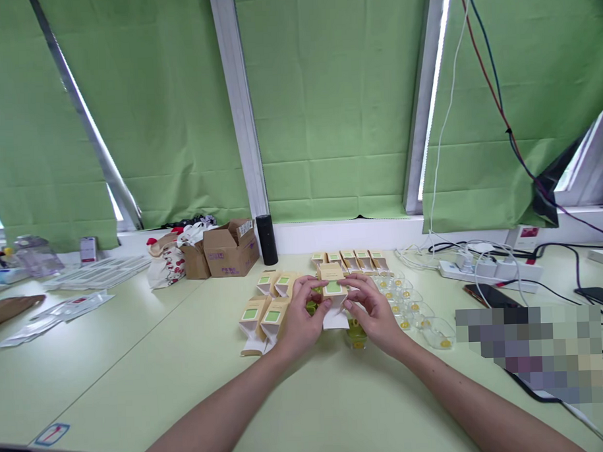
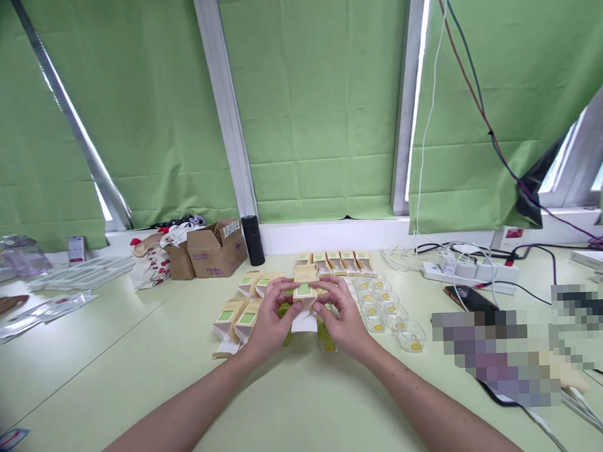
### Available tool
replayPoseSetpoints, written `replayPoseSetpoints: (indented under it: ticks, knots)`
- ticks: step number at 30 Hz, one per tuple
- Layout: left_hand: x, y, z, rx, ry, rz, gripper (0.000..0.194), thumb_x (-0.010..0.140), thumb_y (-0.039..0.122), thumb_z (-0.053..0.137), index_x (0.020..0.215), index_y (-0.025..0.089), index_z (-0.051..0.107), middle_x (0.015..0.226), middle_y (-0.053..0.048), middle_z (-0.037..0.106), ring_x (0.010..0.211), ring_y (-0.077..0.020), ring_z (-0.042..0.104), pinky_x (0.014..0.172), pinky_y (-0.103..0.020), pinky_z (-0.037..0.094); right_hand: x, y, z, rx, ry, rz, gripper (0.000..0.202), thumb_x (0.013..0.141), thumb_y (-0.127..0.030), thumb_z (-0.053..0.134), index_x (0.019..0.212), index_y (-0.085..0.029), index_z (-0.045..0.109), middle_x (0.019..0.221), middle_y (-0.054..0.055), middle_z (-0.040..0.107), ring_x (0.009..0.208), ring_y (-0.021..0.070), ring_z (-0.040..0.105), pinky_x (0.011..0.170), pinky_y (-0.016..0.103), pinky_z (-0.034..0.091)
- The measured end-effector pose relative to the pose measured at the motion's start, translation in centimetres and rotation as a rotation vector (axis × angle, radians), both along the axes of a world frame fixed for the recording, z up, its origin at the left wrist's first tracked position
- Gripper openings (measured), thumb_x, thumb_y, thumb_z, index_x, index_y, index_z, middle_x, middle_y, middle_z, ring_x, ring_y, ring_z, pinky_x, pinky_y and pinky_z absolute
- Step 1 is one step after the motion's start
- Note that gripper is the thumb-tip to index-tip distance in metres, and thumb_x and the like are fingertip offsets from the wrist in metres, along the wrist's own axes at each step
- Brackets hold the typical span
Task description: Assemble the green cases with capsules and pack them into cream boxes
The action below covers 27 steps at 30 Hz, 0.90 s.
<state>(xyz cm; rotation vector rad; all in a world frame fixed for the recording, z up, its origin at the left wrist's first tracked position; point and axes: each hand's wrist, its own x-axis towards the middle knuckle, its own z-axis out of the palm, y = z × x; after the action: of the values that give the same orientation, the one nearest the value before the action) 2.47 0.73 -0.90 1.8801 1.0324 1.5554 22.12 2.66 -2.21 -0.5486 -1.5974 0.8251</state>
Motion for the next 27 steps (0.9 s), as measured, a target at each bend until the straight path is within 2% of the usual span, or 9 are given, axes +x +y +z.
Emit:
replayPoseSetpoints:
  ticks: [8, 12, 15, 17, 20, 22, 25, 27]
  knots:
    - [0.22, -0.20, 0.09, -0.016, 0.010, 0.013, 0.029, 0.098, 0.031, 0.071, 0.126, 0.029, 0.068, 0.138, -0.007, 0.047, 0.094, -0.0150, 0.064, 0.094, -0.036, 0.056, -0.17, -0.08, 0.19, -0.011, 0.003, -0.037, 0.032, 0.100, -0.046, 0.070, 0.128, -0.031, 0.073, 0.141, 0.010, 0.049, 0.089, 0.0161, 0.072, 0.087, 0.038, 0.063]
    - [0.12, -0.41, 0.29, -0.023, 0.032, 0.005, 0.034, 0.098, 0.039, 0.071, 0.130, 0.029, 0.066, 0.139, -0.008, 0.045, 0.096, -0.0172, 0.064, 0.095, -0.038, 0.056, -0.22, 0.03, 0.15, -0.007, 0.006, -0.059, 0.029, 0.100, -0.045, 0.069, 0.126, -0.031, 0.073, 0.140, 0.010, 0.051, 0.091, 0.0181, 0.073, 0.089, 0.040, 0.063]
    - [-0.20, -0.65, 0.57, -0.018, 0.068, -0.044, 0.042, 0.100, 0.049, 0.067, 0.138, 0.031, 0.063, 0.141, -0.010, 0.043, 0.102, -0.0200, 0.063, 0.099, -0.041, 0.056, -0.23, 0.15, 0.17, -0.008, 0.002, -0.082, 0.028, 0.101, -0.044, 0.067, 0.125, -0.031, 0.073, 0.140, 0.010, 0.051, 0.093, 0.0189, 0.073, 0.089, 0.040, 0.063]
    - [-0.44, -0.78, 0.76, -0.003, 0.092, -0.099, 0.050, 0.101, 0.056, 0.063, 0.145, 0.032, 0.059, 0.143, -0.010, 0.041, 0.112, -0.0240, 0.062, 0.107, -0.045, 0.053, -0.21, 0.23, 0.23, -0.005, 0.005, -0.097, 0.028, 0.102, -0.043, 0.066, 0.125, -0.030, 0.073, 0.139, 0.010, 0.052, 0.093, 0.0185, 0.073, 0.086, 0.038, 0.063]
    - [-0.68, -0.87, 0.87, 0.026, 0.125, -0.187, 0.070, 0.096, 0.067, 0.064, 0.156, 0.034, 0.050, 0.147, -0.012, 0.038, 0.137, -0.0332, 0.050, 0.121, -0.052, 0.042, -0.15, 0.30, 0.34, 0.000, 0.022, -0.115, 0.028, 0.102, -0.043, 0.065, 0.125, -0.030, 0.073, 0.139, 0.010, 0.052, 0.090, 0.0172, 0.071, 0.082, 0.036, 0.063]
    - [-0.71, -0.87, 0.77, 0.024, 0.139, -0.230, 0.086, 0.089, 0.073, 0.070, 0.161, 0.035, 0.044, 0.150, -0.012, 0.035, 0.144, -0.0372, 0.042, 0.125, -0.056, 0.036, -0.11, 0.32, 0.39, 0.006, 0.026, -0.127, 0.027, 0.102, -0.042, 0.065, 0.125, -0.029, 0.073, 0.139, 0.010, 0.051, 0.090, 0.0168, 0.071, 0.082, 0.036, 0.063]
    - [-0.58, -0.90, 0.50, -0.017, 0.155, -0.238, 0.099, 0.082, 0.071, 0.079, 0.165, 0.038, 0.037, 0.153, -0.012, 0.032, 0.141, -0.0375, 0.045, 0.123, -0.058, 0.038, -0.11, 0.32, 0.37, 0.016, 0.023, -0.138, 0.027, 0.102, -0.042, 0.065, 0.125, -0.029, 0.073, 0.138, 0.010, 0.051, 0.091, 0.0171, 0.071, 0.086, 0.039, 0.063]
    - [-0.44, -0.95, 0.40, -0.022, 0.160, -0.213, 0.098, 0.084, 0.065, 0.082, 0.165, 0.038, 0.035, 0.153, -0.012, 0.032, 0.138, -0.0359, 0.047, 0.122, -0.057, 0.040, -0.16, 0.29, 0.33, 0.021, 0.021, -0.137, 0.027, 0.102, -0.041, 0.066, 0.125, -0.030, 0.073, 0.138, 0.010, 0.051, 0.093, 0.0175, 0.071, 0.090, 0.040, 0.063]
